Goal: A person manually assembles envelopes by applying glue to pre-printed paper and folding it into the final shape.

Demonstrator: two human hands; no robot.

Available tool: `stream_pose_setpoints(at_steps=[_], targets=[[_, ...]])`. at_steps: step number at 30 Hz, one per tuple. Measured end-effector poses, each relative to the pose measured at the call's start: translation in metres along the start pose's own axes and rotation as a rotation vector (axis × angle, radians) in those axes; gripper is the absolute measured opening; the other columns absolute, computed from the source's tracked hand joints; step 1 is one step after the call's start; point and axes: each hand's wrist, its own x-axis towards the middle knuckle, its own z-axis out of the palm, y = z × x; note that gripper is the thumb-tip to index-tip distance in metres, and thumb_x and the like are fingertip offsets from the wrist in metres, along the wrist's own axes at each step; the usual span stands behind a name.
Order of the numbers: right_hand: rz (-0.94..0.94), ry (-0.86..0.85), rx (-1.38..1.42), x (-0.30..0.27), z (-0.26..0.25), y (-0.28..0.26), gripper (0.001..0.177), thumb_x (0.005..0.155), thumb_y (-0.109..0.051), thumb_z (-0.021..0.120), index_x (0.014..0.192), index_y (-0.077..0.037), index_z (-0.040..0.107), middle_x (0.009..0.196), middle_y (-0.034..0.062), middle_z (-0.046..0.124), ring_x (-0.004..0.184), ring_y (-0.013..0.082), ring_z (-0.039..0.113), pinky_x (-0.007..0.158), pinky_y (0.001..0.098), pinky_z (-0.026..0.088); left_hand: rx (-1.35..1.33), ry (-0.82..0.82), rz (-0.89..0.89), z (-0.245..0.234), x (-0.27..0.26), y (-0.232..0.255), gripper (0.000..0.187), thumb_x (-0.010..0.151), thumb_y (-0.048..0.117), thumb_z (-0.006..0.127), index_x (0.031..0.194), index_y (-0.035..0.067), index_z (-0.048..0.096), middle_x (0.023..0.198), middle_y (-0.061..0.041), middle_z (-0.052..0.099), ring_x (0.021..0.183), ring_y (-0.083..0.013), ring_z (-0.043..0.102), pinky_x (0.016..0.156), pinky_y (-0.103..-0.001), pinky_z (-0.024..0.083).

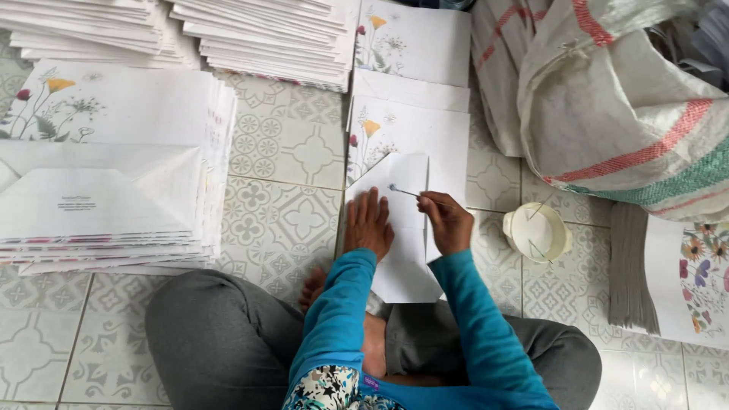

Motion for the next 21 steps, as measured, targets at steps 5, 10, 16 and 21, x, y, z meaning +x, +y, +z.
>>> stream_pose_setpoints(at_steps=[5, 10, 16, 21], targets=[[-0.086, 0.003, -0.155, 0.013, 0.051, 0.001, 0.01, 0.096, -0.011, 0.077, 0.104, -0.006, 0.08, 0.09, 0.0154, 0.079, 0.081, 0.0271, 0.078, 0.083, 0.0416, 0.065, -0.055, 0.023, 0.035, -0.008, -0.005, -0.004, 0.063, 0.104, 0.043, 0.027, 0.161, 0.016, 0.023, 0.171, -0.012, 0.01, 0.158, -0.0305, 0.008, 0.128, -0.052, -0.003], [-0.189, -0.002, -0.26, 0.011, 0.071, 0.018, 0.009, 0.093, -0.008, 0.08, 0.101, -0.008, 0.081, 0.088, 0.012, 0.08, 0.077, 0.0276, 0.078, 0.075, 0.0392, 0.065, -0.029, -0.009, 0.03, -0.014, -0.01, -0.004, 0.063, 0.105, 0.041, 0.024, 0.162, 0.015, 0.021, 0.172, -0.013, 0.01, 0.158, -0.0292, 0.007, 0.128, -0.051, -0.004], [-0.201, 0.045, -0.323, 0.028, 0.067, 0.025, 0.01, 0.093, -0.003, 0.079, 0.102, -0.007, 0.08, 0.092, 0.0116, 0.08, 0.078, 0.0277, 0.077, 0.074, 0.0416, 0.065, -0.085, 0.082, 0.073, 0.001, -0.005, -0.005, 0.062, 0.105, 0.041, 0.026, 0.16, 0.013, 0.024, 0.171, -0.015, 0.011, 0.158, -0.0307, 0.007, 0.129, -0.05, -0.001], [-0.245, 0.093, -0.336, 0.046, 0.063, 0.035, 0.013, 0.095, -0.002, 0.076, 0.106, -0.009, 0.08, 0.094, 0.0117, 0.08, 0.08, 0.0267, 0.077, 0.074, 0.0393, 0.066, -0.097, 0.151, 0.088, -0.001, -0.004, -0.006, 0.06, 0.105, 0.038, 0.027, 0.159, 0.012, 0.026, 0.171, -0.015, 0.012, 0.158, -0.0305, 0.008, 0.129, -0.049, 0.0]])
